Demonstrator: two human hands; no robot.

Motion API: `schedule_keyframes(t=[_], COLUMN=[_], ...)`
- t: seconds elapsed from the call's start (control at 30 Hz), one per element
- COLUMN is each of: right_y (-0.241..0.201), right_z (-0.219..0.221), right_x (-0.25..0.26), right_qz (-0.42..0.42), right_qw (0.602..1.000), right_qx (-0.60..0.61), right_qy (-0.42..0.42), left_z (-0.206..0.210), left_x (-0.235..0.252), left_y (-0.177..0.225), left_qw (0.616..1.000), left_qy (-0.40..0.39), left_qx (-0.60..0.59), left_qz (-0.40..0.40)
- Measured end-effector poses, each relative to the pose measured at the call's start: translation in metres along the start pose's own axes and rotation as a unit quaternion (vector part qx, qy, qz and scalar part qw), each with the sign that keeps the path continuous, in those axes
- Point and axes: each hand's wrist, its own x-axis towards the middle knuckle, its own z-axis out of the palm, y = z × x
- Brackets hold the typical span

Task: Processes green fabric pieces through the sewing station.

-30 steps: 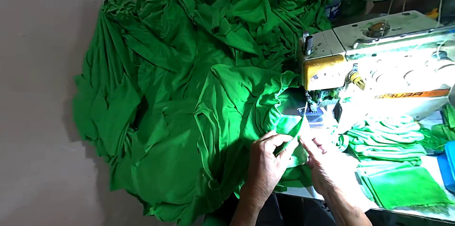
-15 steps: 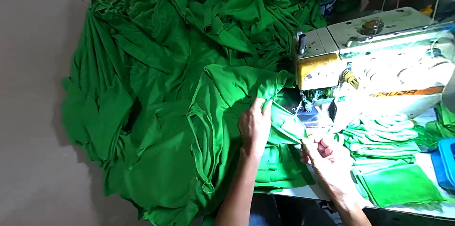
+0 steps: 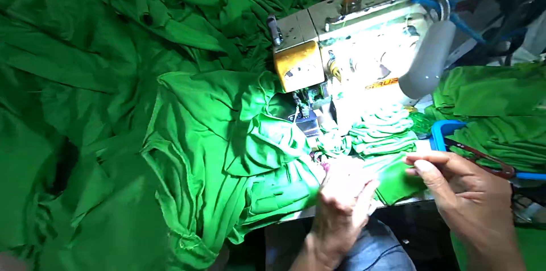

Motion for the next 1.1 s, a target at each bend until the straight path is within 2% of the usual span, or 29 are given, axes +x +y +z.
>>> schedule_keyframes(t=[0.1,0.2,0.37,0.57,0.73,0.8,0.9,1.0,1.1], right_y=[0.011,0.013,0.018,0.024,0.020,0.014,0.000,-0.006,-0.014], right_z=[-0.013,-0.015,-0.021,-0.030,-0.028,-0.025,-0.019,-0.001,0.012], right_x=[-0.008,-0.016,-0.028,-0.037,-0.053,-0.059,-0.065,-0.065,-0.056], right_qz=[0.012,0.017,0.021,0.028,0.070,0.087,0.120,0.095,0.064], right_qw=[0.998,0.995,0.997,0.996,0.994,0.994,0.992,0.993,0.989], right_qx=[-0.069,-0.095,-0.051,-0.020,-0.026,-0.015,0.038,0.074,0.133], right_qy=[0.000,0.007,0.046,0.083,0.076,0.062,0.006,-0.012,-0.023], left_z=[0.037,0.055,0.061,0.064,0.068,0.062,0.040,0.015,-0.003], left_x=[0.000,0.007,0.005,0.005,0.005,0.007,0.012,0.013,0.002], left_y=[-0.003,-0.007,-0.008,-0.009,-0.009,0.000,0.025,0.039,0.040], left_qw=[0.998,0.994,0.994,0.993,0.987,0.996,0.993,0.945,0.908], left_qy=[-0.050,-0.047,0.014,0.031,0.059,0.038,-0.033,-0.077,-0.051], left_qx=[0.041,0.100,0.102,0.098,0.117,0.055,-0.097,-0.264,-0.357], left_qz=[-0.002,0.001,0.039,0.053,0.093,0.063,-0.064,-0.177,-0.211])
